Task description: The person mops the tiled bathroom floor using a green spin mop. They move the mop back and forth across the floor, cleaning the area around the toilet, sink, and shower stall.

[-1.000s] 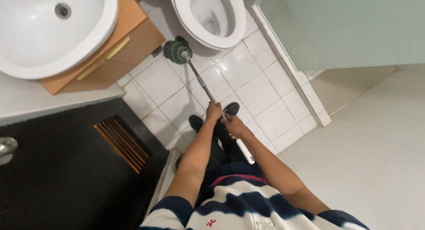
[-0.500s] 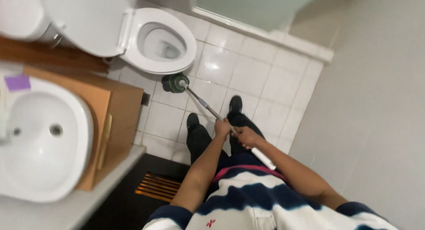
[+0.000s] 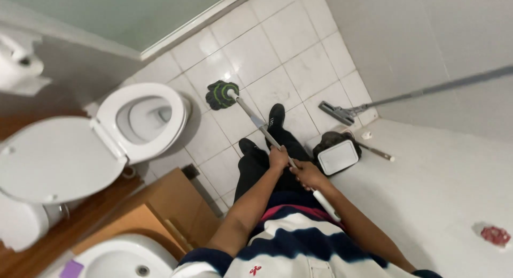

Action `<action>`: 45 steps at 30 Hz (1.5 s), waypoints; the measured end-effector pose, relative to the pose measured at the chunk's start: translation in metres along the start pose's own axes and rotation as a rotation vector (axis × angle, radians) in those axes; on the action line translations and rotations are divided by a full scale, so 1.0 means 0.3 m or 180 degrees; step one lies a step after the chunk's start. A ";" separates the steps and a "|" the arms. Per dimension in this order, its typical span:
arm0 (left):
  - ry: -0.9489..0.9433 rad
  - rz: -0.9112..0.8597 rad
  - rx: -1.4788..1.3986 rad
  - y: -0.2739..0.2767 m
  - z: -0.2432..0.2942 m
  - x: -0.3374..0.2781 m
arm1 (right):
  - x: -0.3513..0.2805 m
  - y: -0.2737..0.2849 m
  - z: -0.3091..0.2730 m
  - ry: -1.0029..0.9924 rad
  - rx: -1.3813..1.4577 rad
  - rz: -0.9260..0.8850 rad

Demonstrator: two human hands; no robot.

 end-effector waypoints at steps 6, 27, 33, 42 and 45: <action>-0.0188 -0.0684 0.0592 -0.149 0.168 -0.006 | -0.067 0.076 0.048 0.0110 0.0728 0.0530; -0.0390 -0.0778 0.1849 -0.233 0.351 0.336 | 0.057 0.254 -0.068 0.0100 0.1768 0.0607; -0.0356 -0.0956 0.1840 -0.023 0.675 0.389 | 0.117 0.294 -0.444 0.0709 0.1884 0.0680; -0.0350 -0.0953 0.2159 0.429 1.014 0.747 | 0.452 0.218 -0.952 0.1032 0.2343 0.0457; -0.0230 -0.1034 0.2593 0.486 1.016 0.872 | 0.381 0.215 -1.061 0.0975 0.2483 0.0491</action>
Point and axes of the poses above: each hand's wrist, its own x-axis towards the middle knuckle, its own y-axis out of the back of the hand, z = x × y, the point moved 10 cm from there along x, towards the middle knuckle, and after that the axes turned 10 degrees about -z, right-handed, at the moved point
